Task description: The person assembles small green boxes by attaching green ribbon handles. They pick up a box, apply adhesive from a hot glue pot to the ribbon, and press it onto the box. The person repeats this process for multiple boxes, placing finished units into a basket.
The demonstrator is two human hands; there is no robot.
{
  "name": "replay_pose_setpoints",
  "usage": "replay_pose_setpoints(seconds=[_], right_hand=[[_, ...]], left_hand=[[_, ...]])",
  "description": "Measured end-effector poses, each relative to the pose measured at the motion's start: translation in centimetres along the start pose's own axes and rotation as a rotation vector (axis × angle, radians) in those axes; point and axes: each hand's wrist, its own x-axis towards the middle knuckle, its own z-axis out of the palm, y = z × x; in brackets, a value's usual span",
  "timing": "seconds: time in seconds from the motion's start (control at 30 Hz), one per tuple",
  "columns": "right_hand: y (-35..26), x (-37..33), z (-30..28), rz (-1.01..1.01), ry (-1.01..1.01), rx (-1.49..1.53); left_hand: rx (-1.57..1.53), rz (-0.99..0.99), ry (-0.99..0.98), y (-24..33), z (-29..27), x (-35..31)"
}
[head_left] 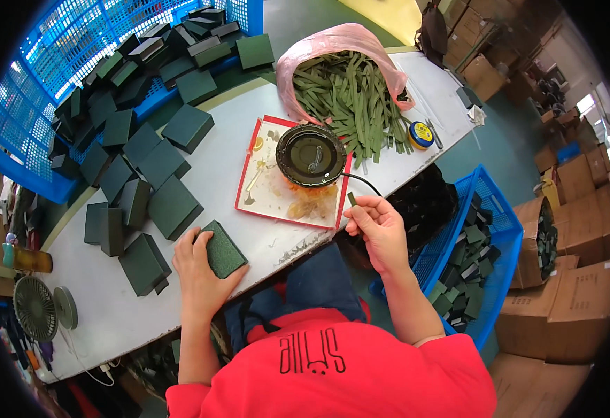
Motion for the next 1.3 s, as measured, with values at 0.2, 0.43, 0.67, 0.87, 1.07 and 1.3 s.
replay_pose_setpoints(seconds=[0.2,0.43,0.67,0.87,1.07,1.3], right_hand=[[0.9,1.4,1.0,0.020,0.011,0.107],[1.7,2.7,1.3,0.008,-0.025,0.095],[2.1,3.1,1.1,0.049,-0.009,0.073],[2.0,3.6,1.5,0.065,-0.002,0.052],[2.0,4.0,2.4,0.045,0.043,-0.007],[2.3,4.6,2.4,0.078,0.054,-0.039]], left_hand=[[-0.006,0.007,0.025,-0.2,0.2,0.0],[-0.016,0.004,0.038,-0.2,0.4,0.0],[-0.016,0.000,0.028,-0.3,0.3,0.0],[-0.033,0.006,0.006,-0.4,0.4,0.0],[-0.033,0.003,0.003,-0.4,0.2,0.1],[-0.030,0.013,0.009,-0.5,0.3,0.1]])
